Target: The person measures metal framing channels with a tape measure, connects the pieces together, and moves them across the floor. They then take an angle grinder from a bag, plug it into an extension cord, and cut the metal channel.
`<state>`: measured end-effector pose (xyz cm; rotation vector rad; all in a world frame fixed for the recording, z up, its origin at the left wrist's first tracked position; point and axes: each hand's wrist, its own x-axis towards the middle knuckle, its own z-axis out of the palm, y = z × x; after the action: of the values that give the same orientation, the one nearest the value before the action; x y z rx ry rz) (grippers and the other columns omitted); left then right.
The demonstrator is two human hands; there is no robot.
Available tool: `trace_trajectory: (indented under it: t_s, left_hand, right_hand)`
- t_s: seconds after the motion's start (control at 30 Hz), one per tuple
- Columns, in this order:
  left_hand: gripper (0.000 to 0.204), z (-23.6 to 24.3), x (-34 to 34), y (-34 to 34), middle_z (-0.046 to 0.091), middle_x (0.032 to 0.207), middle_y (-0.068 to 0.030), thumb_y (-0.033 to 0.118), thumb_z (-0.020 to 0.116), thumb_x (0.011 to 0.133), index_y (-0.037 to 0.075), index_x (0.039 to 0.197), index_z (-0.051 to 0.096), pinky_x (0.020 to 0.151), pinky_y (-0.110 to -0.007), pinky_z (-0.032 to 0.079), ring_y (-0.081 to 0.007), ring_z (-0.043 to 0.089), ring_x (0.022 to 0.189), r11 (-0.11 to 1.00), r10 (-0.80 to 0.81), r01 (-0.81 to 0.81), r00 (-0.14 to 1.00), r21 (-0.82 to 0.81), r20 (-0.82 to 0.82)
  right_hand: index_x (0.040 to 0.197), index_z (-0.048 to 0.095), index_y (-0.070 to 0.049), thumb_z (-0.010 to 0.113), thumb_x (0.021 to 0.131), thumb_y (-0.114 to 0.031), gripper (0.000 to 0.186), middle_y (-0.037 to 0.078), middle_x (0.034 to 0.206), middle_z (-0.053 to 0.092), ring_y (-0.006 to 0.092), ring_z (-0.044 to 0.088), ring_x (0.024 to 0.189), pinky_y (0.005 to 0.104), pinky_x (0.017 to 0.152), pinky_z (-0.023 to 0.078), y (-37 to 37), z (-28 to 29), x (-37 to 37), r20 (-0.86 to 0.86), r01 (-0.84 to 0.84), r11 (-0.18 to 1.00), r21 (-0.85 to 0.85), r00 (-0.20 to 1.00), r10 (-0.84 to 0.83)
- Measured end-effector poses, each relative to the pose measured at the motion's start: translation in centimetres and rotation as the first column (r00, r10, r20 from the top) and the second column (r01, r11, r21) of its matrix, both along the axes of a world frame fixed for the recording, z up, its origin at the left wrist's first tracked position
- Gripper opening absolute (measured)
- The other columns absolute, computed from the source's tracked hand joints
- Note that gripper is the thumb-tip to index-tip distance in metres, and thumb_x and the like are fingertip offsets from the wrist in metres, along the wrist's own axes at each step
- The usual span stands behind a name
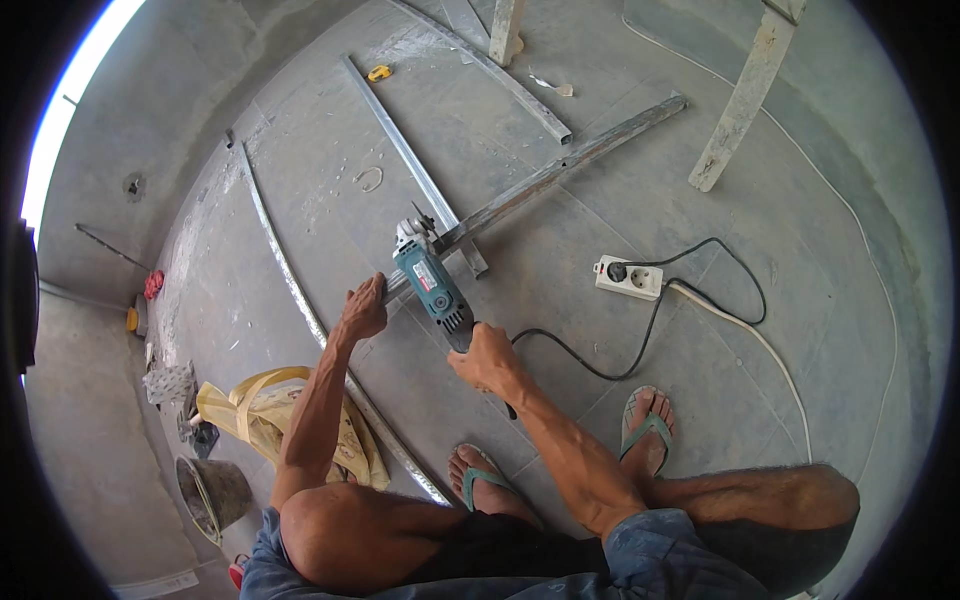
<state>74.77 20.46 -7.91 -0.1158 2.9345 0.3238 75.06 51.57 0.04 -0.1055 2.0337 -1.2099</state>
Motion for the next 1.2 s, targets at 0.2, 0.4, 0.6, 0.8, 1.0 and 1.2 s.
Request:
trace_trajectory:
  t_s: [0.2,0.4,0.6,0.8,1.0,1.2]
  left_hand:
    - [0.043,0.4,-0.3,0.7,0.061,0.109,-0.0146,0.000,0.060,0.077,0.006,0.117,0.047,0.093,-0.051,0.034,-0.0334,0.057,0.117,1.000,0.011,-0.011,1.000,0.000,0.009]
    - [0.039,0.7,-0.2,0.8,0.062,0.104,-0.0136,0.001,0.062,0.076,0.008,0.112,0.048,0.092,-0.051,0.034,-0.0339,0.059,0.113,0.998,0.054,-0.054,0.998,-0.020,0.012]
    - [0.038,0.8,0.0,0.7,0.063,0.106,-0.0134,0.002,0.062,0.076,0.009,0.110,0.047,0.093,-0.053,0.034,-0.0344,0.060,0.114,0.995,0.093,-0.092,0.995,-0.023,0.025]
    - [0.037,1.1,-0.7,1.4,0.064,0.107,-0.0128,0.001,0.062,0.077,0.009,0.110,0.048,0.094,-0.056,0.034,-0.0344,0.061,0.116,0.994,0.101,-0.101,0.995,-0.043,0.004]
    - [0.038,1.1,-0.6,1.3,0.064,0.108,-0.0111,0.000,0.062,0.076,0.010,0.111,0.049,0.093,-0.056,0.033,-0.0334,0.061,0.116,0.992,0.114,-0.114,0.993,-0.050,-0.007]
    - [0.052,1.0,-1.0,0.6,0.063,0.119,-0.0121,0.007,0.064,0.076,0.010,0.125,0.048,0.099,-0.067,0.032,-0.0318,0.057,0.126,0.990,0.136,-0.133,0.985,-0.041,0.105]
  right_hand:
    - [0.073,0.061,0.006,0.072,0.083,-0.019,0.030,0.021,0.059,0.065,0.0269,0.068,0.049,0.0371,0.046,0.055,0.1,-0.4,-0.3,0.009,0.004,1.000,0.007,1.000,-0.005]
    - [0.074,0.060,0.006,0.072,0.084,-0.019,0.030,0.020,0.058,0.065,0.0262,0.067,0.047,0.0365,0.044,0.054,0.2,-0.1,-0.1,0.004,-0.004,1.000,-0.007,1.000,0.004]
    - [0.074,0.060,0.006,0.073,0.084,-0.019,0.030,0.020,0.059,0.065,0.0262,0.066,0.047,0.0367,0.044,0.054,-0.1,-0.2,-0.1,0.030,-0.020,1.000,-0.003,0.999,0.020]
    - [0.074,0.060,0.007,0.073,0.084,-0.020,0.031,0.020,0.059,0.065,0.0272,0.068,0.048,0.0373,0.044,0.054,0.5,0.3,-0.4,0.006,-0.013,1.000,0.010,1.000,0.013]
    - [0.073,0.060,0.006,0.073,0.085,-0.019,0.031,0.019,0.058,0.064,0.0258,0.066,0.046,0.0365,0.043,0.053,0.5,0.6,-0.2,0.014,-0.010,1.000,-0.005,1.000,0.010]
    - [0.070,0.059,0.005,0.073,0.085,-0.018,0.031,0.018,0.056,0.063,0.0239,0.064,0.043,0.0357,0.042,0.052,0.2,0.0,0.1,0.023,-0.004,1.000,-0.021,1.000,0.004]
